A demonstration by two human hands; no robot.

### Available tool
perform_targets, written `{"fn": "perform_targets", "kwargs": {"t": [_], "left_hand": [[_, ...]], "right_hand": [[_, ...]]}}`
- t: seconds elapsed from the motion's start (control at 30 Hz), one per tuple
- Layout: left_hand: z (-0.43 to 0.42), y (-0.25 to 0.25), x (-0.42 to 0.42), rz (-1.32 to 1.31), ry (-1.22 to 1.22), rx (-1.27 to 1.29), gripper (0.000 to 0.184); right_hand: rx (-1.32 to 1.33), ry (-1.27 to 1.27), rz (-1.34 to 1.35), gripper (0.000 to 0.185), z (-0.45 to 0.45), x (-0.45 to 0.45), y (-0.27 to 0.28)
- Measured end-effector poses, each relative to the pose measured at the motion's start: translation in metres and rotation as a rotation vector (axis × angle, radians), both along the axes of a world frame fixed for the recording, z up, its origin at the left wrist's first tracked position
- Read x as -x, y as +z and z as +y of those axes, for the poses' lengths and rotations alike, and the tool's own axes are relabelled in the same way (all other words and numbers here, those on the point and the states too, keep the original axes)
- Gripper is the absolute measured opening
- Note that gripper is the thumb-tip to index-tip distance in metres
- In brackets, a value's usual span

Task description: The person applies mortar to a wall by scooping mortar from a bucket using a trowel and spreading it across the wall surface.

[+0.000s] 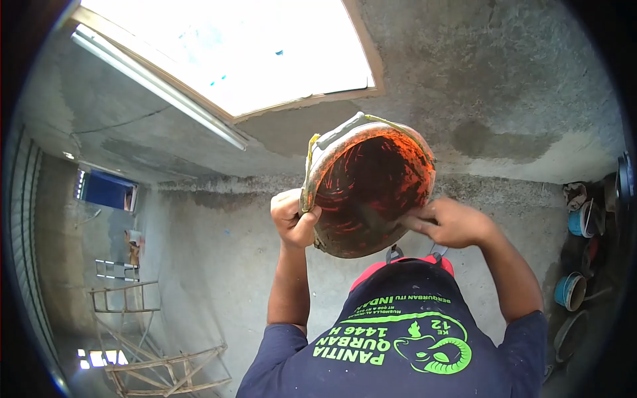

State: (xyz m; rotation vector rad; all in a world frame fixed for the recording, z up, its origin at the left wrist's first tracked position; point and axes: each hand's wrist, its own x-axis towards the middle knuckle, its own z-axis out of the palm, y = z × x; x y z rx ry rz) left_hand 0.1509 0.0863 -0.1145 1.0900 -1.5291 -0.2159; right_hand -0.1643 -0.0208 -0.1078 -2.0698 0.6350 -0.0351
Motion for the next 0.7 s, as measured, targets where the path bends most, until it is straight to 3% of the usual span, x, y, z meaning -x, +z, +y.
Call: {"fn": "perform_targets", "kwargs": {"t": [0.07, 0.13, 0.2, 0.27, 0.33, 0.37, 0.53, 0.57, 0.6, 0.63, 0.7], "left_hand": [[-0.001, 0.007, 0.007, 0.007, 0.029, 0.017, 0.022], [-0.003, 0.006, 0.014, -0.015, 0.078, 0.012, 0.021], [-0.006, 0.005, 0.015, -0.034, 0.116, 0.0, 0.021], [-0.006, -0.002, 0.013, -0.051, 0.13, -0.033, 0.017], [-0.004, -0.008, 0.009, 0.048, 0.159, -0.014, 0.023], [0.0, -0.011, 0.008, 0.142, 0.204, -0.029, 0.024], [0.001, -0.019, 0.025, 0.567, 0.469, -0.028, 0.019], [-0.003, -0.008, 0.037, 0.559, 0.489, -0.026, 0.02], [0.01, -0.043, 0.019, 0.485, 0.549, -0.208, 0.02], [0.006, -0.048, 0.019, 0.523, 0.486, -0.23, 0.016], [-0.005, -0.054, 0.028, 0.358, 0.525, -0.236, 0.028]], "right_hand": [[-0.152, 0.029, -0.075, 0.039, 0.015, -0.002, 0.002], [-0.117, 0.058, -0.178, 0.042, 0.025, 0.002, -0.018], [-0.669, -0.05, -0.099, 0.044, 0.028, 0.009, -0.007], [-0.766, -0.064, -0.213, 0.048, 0.027, 0.019, -0.038], [-1.371, -0.11, -0.46, 0.049, 0.021, 0.03, -0.067], [-1.446, -0.117, -0.525, 0.054, 0.019, 0.034, -0.074], [-1.307, -0.214, -0.658, 0.057, -0.004, 0.067, -0.074], [-1.277, -0.223, -0.712, 0.061, -0.012, 0.074, -0.07], [-1.251, -0.223, -0.759, 0.064, -0.021, 0.08, -0.064], [-1.188, -0.218, -0.772, 0.064, -0.028, 0.084, -0.062], [-1.105, -0.253, -1.1, 0.069, -0.051, 0.087, -0.056]]}}
